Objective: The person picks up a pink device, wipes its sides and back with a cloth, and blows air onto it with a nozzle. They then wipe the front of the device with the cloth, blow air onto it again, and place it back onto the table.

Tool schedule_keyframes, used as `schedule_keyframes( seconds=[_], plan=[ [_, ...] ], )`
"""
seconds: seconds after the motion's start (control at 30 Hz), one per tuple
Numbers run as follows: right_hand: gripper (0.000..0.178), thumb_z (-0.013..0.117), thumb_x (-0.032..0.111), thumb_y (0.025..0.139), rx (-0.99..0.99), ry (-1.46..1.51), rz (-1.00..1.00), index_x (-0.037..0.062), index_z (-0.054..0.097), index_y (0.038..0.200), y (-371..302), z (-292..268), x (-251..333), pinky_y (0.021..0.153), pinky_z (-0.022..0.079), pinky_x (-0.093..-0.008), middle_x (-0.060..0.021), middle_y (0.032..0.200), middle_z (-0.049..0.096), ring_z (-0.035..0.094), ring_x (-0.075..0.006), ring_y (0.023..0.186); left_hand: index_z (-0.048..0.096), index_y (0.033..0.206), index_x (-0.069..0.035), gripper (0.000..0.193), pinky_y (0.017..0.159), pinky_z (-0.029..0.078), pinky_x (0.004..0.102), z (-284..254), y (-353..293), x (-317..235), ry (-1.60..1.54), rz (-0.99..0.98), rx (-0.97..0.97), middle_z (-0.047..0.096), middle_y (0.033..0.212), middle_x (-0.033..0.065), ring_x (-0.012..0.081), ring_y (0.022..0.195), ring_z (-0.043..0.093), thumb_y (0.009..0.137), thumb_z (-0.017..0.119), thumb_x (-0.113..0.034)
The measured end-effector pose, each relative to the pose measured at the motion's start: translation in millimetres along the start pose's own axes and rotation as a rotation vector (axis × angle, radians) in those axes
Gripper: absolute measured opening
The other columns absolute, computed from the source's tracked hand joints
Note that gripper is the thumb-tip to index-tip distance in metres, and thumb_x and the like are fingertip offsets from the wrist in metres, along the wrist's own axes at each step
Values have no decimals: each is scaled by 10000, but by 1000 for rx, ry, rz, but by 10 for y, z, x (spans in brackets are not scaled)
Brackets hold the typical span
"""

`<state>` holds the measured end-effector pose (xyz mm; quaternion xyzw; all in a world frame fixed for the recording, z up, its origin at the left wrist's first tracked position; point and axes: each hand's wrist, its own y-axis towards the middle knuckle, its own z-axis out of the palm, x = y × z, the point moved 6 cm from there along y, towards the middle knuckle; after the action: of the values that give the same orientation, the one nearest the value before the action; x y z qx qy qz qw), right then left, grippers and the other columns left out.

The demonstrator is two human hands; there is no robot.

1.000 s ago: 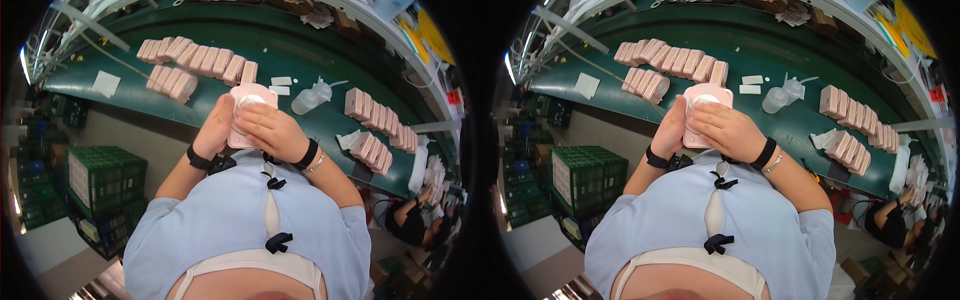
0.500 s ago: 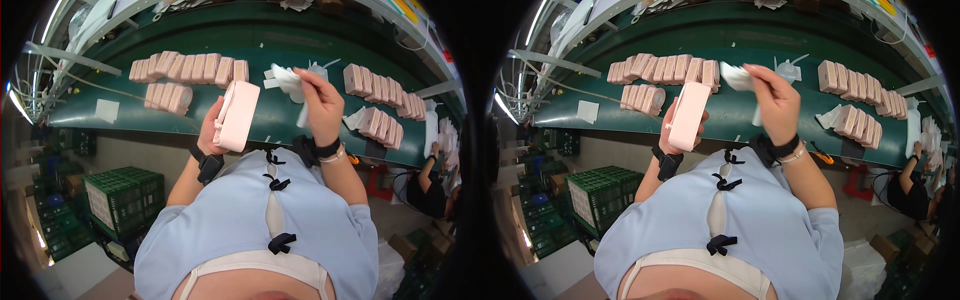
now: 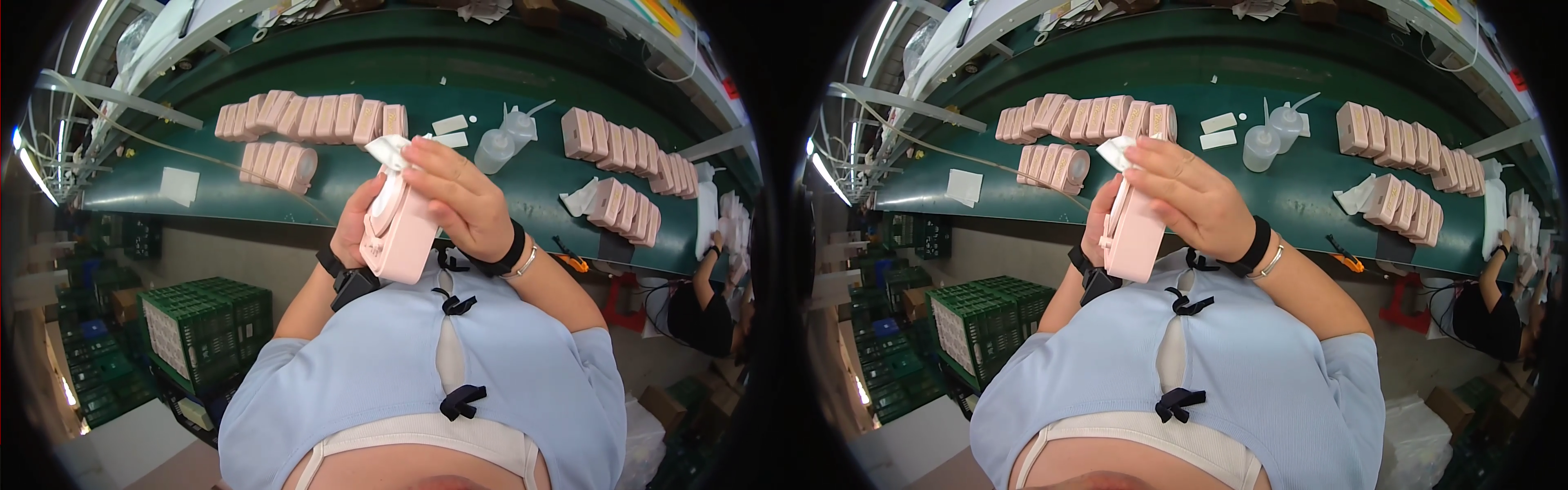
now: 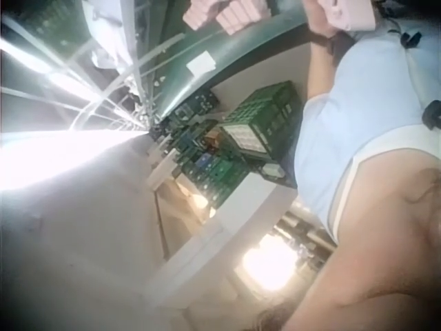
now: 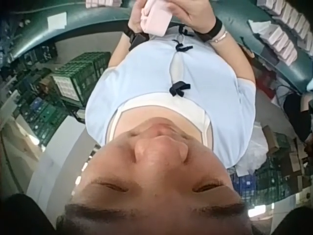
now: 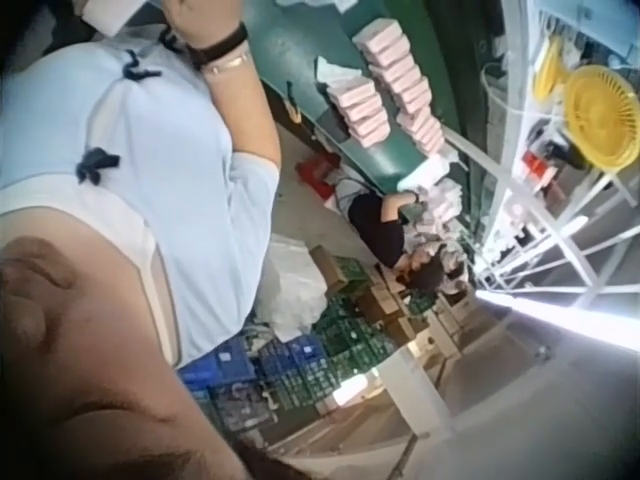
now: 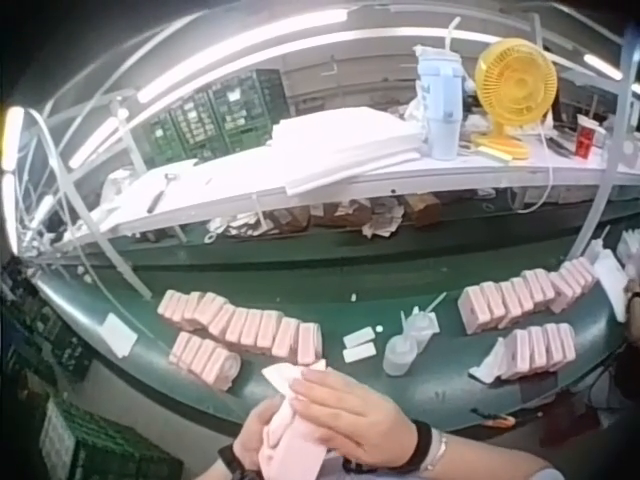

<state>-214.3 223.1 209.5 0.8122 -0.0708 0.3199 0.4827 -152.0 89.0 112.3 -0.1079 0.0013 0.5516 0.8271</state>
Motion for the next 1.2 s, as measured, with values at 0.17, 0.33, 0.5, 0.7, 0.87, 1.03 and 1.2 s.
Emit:
schedule_keyframes(
  seconds=[0.17, 0.33, 0.5, 0.7, 0.87, 1.03, 1.2],
  plan=[
    [257, 586, 155, 944, 272, -48, -140, 84, 681, 1172, -66, 136, 221, 1039, 445, -413, -108, 1278, 631, 549, -288, 1267, 501, 1351, -47, 515, 931, 548, 429, -10, -12, 11, -107, 3, -56, 629, 1241, 173, 285, 1079, 650, 985, 508, -410],
    [292, 629, 58, 867, 330, 152, -160, 94, 690, 1150, -30, 109, 253, 1037, 450, -424, -99, 1251, 648, 584, -291, 1224, 528, 1321, -50, 508, 939, 539, 422, 36, -44, 0, -7, 64, -21, 631, 1234, 166, 276, 1083, 645, 986, 501, -431],
    [341, 654, 18, 805, 34, 22, -27, 81, 691, 1138, 93, -6, 4, 1024, 462, -420, -123, 1207, 665, 620, -297, 1164, 566, 1280, -54, 482, 893, 564, 403, -53, -51, 52, -7, -4, 16, 661, 1179, 153, 265, 1021, 672, 981, 511, -427],
    [323, 641, -37, 776, 190, 208, -78, 67, 707, 1075, -73, 139, 98, 1025, 462, -427, -146, 1153, 684, 638, -307, 1130, 583, 1263, -53, 476, 848, 582, 394, -360, -85, 10, 22, 98, -192, 688, 1109, 134, 258, 947, 691, 972, 530, -426],
    [318, 627, -95, 751, 126, 220, 1, 69, 721, 1007, 28, 108, -13, 1011, 477, -421, -148, 1109, 700, 657, -304, 1101, 578, 1267, -60, 489, 855, 570, 418, -333, -134, 0, -6, 48, -29, 682, 1098, 124, 263, 969, 676, 980, 492, -446],
    [334, 639, -109, 732, 289, 394, -100, 55, 720, 1011, -64, 317, 184, 1005, 485, -402, -147, 1096, 705, 664, -287, 1093, 569, 1278, -60, 492, 882, 559, 422, -263, -197, -52, 12, 99, -175, 674, 1120, 124, 255, 985, 669, 978, 492, -443],
    [337, 636, -119, 729, 80, 301, 55, 24, 709, 1026, 61, 244, -75, 1015, 479, -388, -148, 1093, 708, 663, -295, 1095, 562, 1283, -39, 501, 889, 562, 395, -390, -316, -9, 21, 107, -66, 673, 1144, 131, 243, 973, 680, 967, 535, -427]
  ],
)
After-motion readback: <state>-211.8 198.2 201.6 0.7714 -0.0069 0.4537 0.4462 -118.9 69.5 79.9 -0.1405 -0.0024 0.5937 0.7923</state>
